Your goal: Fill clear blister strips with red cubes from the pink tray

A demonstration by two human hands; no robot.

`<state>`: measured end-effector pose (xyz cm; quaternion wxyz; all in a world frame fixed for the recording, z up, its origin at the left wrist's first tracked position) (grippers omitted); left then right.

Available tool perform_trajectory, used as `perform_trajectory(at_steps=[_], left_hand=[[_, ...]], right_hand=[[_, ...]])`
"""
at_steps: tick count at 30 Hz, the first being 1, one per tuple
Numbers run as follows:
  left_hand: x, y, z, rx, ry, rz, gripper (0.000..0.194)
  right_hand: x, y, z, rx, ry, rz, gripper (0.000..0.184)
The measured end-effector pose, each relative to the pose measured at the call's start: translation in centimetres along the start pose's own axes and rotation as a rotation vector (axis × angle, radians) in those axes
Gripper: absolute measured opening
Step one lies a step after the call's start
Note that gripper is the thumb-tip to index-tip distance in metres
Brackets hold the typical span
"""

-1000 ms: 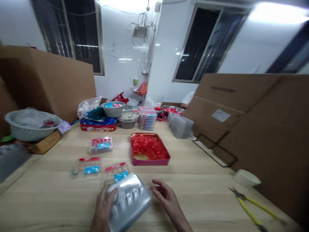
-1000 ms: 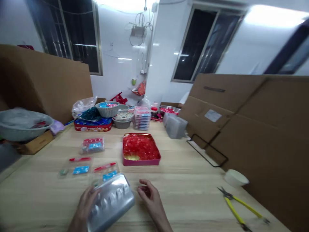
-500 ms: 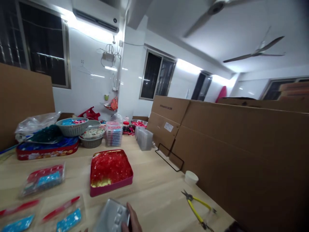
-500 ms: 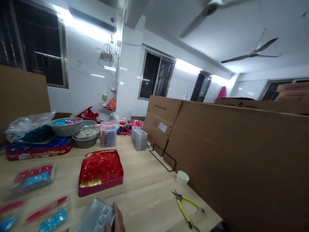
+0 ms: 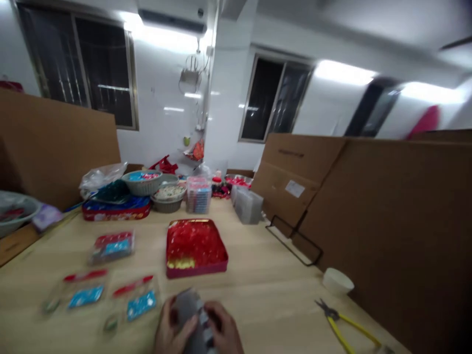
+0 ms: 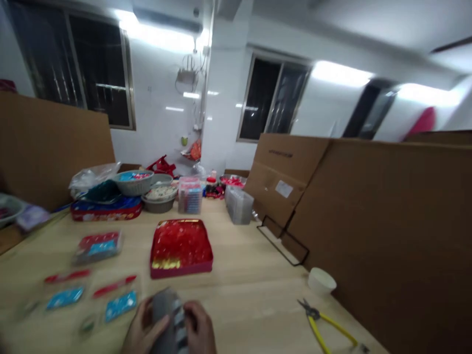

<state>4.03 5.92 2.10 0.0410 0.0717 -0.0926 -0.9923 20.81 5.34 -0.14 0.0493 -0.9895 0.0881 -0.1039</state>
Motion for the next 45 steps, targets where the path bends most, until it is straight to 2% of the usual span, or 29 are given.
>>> perform_trajectory(at_steps=[2, 6, 9, 12, 14, 17, 22, 28, 30, 32, 36, 38, 39, 41, 45], left_hand=[[-0.2, 0.3, -0.1, 0.002, 0.056, -0.008, 0.086], [-1.8, 1.0, 0.3, 0.011, 0.044, -0.046, 0.080], [-2.8, 1.3, 0.8, -0.012, 0.042, -0.042, 0.075], [-3.4, 1.3, 1.0, -0.023, 0.050, -0.039, 0.074], [-3.8, 1.2, 1.0, -0.026, 0.047, -0.048, 0.073], [-3.9, 1.0, 1.1, -0.068, -0.022, -0.038, 0.073], [-3.9, 0.8, 1.1, -0.086, -0.112, -0.037, 0.085], [-3.9, 1.1, 1.6, -0.082, -0.122, -0.032, 0.080], [-3.8, 1.1, 1.8, -0.083, -0.147, -0.026, 0.077], [-3.6, 1.2, 1.8, -0.073, -0.163, -0.015, 0.073], [-3.7, 1.3, 1.2, -0.035, -0.129, -0.024, 0.073], [-3.9, 1.4, 0.9, -0.022, -0.112, -0.035, 0.075], [-4.0, 1.4, 0.9, -0.022, -0.109, -0.039, 0.075], [-4.1, 1.4, 0.9, -0.035, -0.106, -0.041, 0.074], [-4.1, 1.2, 1.2, -0.076, -0.109, -0.048, 0.072]], right_hand=[[0.3, 0.5, -0.8, -0.013, -0.027, 0.019, 0.021], [2.7, 0.2, -2.5, -0.093, -0.113, 0.064, 0.026], [2.9, 0.4, -4.5, -0.141, -0.226, -0.055, 0.028], [1.9, 1.1, -6.5, -0.173, -0.299, -0.211, 0.029], [1.4, 1.4, -7.2, -0.190, -0.337, -0.256, 0.028], [1.3, 1.6, -7.1, -0.219, -0.412, -0.269, 0.026], [1.2, 1.7, -6.3, -0.265, -0.489, -0.290, 0.021], [0.9, 1.7, -6.0, -0.253, -0.458, -0.258, 0.021], [2.5, 1.5, -6.1, -0.222, -0.382, -0.196, 0.021], [5.3, 0.9, -6.7, -0.161, -0.219, -0.129, 0.022], [11.6, -0.7, -8.9, -0.005, 0.316, -0.027, 0.020], [13.1, -1.4, -9.7, 0.043, 0.536, 0.025, 0.017], [13.1, -1.6, -9.9, 0.056, 0.583, 0.031, 0.016], [11.2, -1.7, -9.7, 0.054, 0.522, -0.034, 0.015], [4.1, -0.4, -8.4, -0.069, 0.010, -0.341, 0.021]])
Point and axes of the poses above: each hand's wrist, its own y-axis away from the middle knuckle, its own x-axis out of the back of the hand, z = x × y, the point moved 9 cm from there along -y, towards the middle knuckle, and after that the axes turned 3 degrees about -x, right-handed, at the moved point
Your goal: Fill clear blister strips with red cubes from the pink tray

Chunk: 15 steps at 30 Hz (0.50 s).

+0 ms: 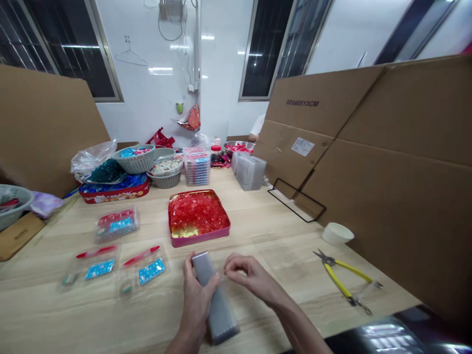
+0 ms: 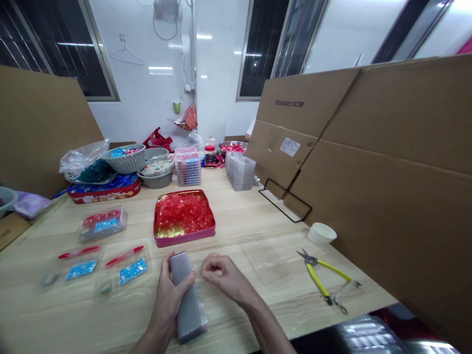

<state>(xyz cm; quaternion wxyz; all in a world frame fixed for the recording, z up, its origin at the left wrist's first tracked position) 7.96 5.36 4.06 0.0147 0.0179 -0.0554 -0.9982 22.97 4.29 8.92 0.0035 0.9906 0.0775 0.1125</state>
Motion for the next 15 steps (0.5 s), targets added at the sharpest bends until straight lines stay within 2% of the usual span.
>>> perform_trajectory(at_steps=[2, 5, 9, 15], left_hand=[[0.0, -0.1, 0.2, -0.010, -0.002, -0.011, 0.074], [0.0, -0.1, 0.5, -0.009, 0.005, -0.026, 0.075], [0.1, 0.2, 0.9, -0.019, 0.006, -0.020, 0.068], [0.0, 0.2, 1.0, -0.024, 0.013, -0.031, 0.066]], right_hand=[[-2.5, -0.1, 0.5, -0.043, -0.254, -0.081, 0.022], [-3.7, 0.0, 1.2, -0.080, -0.471, -0.104, 0.021], [-3.8, 0.0, 1.9, -0.111, -0.565, -0.123, 0.021], [-4.1, 0.0, 1.9, -0.100, -0.575, -0.131, 0.022]])
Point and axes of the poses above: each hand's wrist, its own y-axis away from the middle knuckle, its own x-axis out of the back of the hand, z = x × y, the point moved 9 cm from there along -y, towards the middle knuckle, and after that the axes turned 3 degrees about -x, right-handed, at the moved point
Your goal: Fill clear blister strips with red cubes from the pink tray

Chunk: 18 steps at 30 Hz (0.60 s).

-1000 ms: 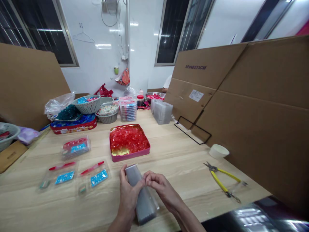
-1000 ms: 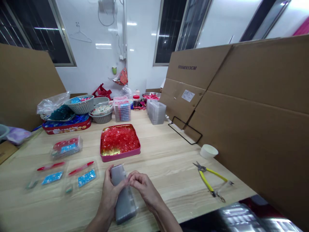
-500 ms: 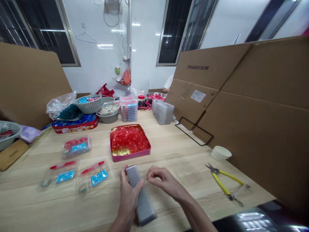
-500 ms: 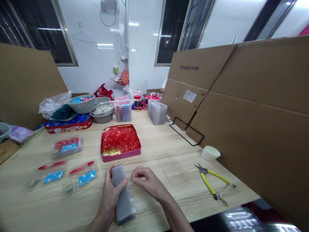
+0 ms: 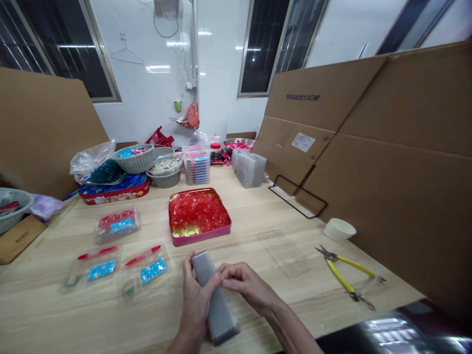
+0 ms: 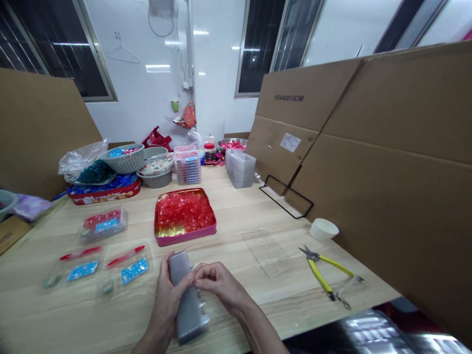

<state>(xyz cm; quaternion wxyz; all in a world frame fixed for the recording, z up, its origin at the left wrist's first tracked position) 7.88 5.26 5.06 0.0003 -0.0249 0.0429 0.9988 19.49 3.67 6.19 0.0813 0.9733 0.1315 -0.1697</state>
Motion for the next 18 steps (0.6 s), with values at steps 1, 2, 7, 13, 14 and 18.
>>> perform_trajectory(at_steps=[1, 2, 7, 13, 14, 18], left_hand=[[0.05, -0.01, -0.04, 0.000, -0.002, 0.002, 0.066], [0.09, -0.01, -0.08, 0.001, 0.000, 0.003, 0.066], [0.02, 0.05, -0.25, 0.013, 0.026, -0.005, 0.066], [0.19, -0.02, -0.35, 0.007, 0.040, 0.008, 0.066], [0.23, -0.04, -0.34, 0.002, 0.036, 0.012, 0.066], [0.35, -0.15, -0.39, -0.001, 0.018, 0.024, 0.068]], right_hand=[[-0.07, 0.01, -0.07, 0.000, 0.002, 0.001, 0.022], [-0.13, 0.02, -0.13, -0.001, 0.002, 0.000, 0.023], [-0.30, -0.02, -0.25, -0.012, -0.011, -0.009, 0.022], [-0.37, -0.10, -0.14, -0.023, 0.009, -0.006, 0.020], [-0.40, -0.12, -0.16, -0.023, 0.017, -0.003, 0.020], [-0.55, -0.25, -0.19, -0.027, 0.039, 0.019, 0.019]])
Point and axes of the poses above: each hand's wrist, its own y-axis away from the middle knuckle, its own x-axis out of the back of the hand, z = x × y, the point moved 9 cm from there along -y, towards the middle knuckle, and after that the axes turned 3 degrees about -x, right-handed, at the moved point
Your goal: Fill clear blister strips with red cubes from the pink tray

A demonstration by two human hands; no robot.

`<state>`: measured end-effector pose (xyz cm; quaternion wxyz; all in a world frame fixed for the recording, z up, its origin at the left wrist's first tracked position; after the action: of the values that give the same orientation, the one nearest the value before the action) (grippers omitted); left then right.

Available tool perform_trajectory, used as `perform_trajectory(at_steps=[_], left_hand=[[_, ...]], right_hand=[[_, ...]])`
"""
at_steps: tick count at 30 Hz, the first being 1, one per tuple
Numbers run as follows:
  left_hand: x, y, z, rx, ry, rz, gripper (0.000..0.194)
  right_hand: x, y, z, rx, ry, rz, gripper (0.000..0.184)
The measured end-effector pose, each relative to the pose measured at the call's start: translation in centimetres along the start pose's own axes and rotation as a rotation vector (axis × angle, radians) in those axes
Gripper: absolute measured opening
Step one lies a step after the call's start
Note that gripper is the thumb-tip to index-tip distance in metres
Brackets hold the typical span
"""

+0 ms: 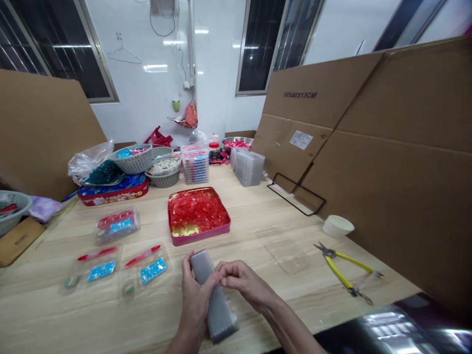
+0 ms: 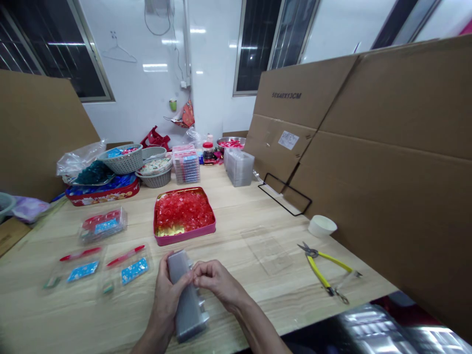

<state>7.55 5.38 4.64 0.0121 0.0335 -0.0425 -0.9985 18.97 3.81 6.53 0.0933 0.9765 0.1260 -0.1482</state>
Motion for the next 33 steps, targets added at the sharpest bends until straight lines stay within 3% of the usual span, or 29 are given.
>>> perform_trajectory(at_steps=[4, 8, 13, 16, 18, 21, 23, 26, 33], left_hand=[[0.1, -0.1, 0.1, 0.002, -0.016, 0.000, 0.066], [0.4, -0.1, 0.2, -0.001, -0.040, 0.009, 0.062], [0.4, 0.1, 0.1, 0.034, -0.045, 0.010, 0.062], [0.3, 0.3, 0.0, 0.047, -0.031, 0.014, 0.063], [0.3, 0.3, 0.0, 0.036, -0.013, 0.020, 0.064], [0.1, 0.3, 0.2, 0.013, 0.013, 0.010, 0.066], [0.0, 0.3, 0.2, 0.009, 0.022, -0.006, 0.067], [0.0, 0.2, 0.2, 0.013, 0.036, -0.012, 0.069], [0.0, 0.3, 0.3, 0.010, 0.042, -0.007, 0.065]], right_hand=[[0.3, -0.1, -0.1, 0.027, 0.013, 0.019, 0.014], [2.7, 0.9, -1.5, 0.045, 0.143, 0.108, 0.014], [6.8, 3.0, -5.9, 0.067, 0.601, 0.247, 0.014], [6.9, 3.2, -7.3, 0.090, 0.848, 0.285, 0.013], [5.0, 2.5, -6.5, 0.116, 0.792, 0.182, 0.015], [1.6, 1.1, -3.6, 0.087, 0.489, 0.009, 0.023], [0.3, 0.5, -1.8, 0.043, 0.272, -0.030, 0.028], [-0.3, 0.1, -0.3, 0.006, 0.078, -0.036, 0.034], [-0.3, 0.3, 0.2, -0.023, -0.008, -0.026, 0.034]])
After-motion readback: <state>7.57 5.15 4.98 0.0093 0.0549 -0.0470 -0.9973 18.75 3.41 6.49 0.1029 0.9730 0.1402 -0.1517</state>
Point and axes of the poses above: each hand's wrist, its own y-axis away from the middle knuckle, its own x-axis out of the back of the hand, z = x × y, the point moved 9 cm from there along -y, towards the middle knuckle, and after that the axes turned 3 degrees about -x, right-handed, at the moved point
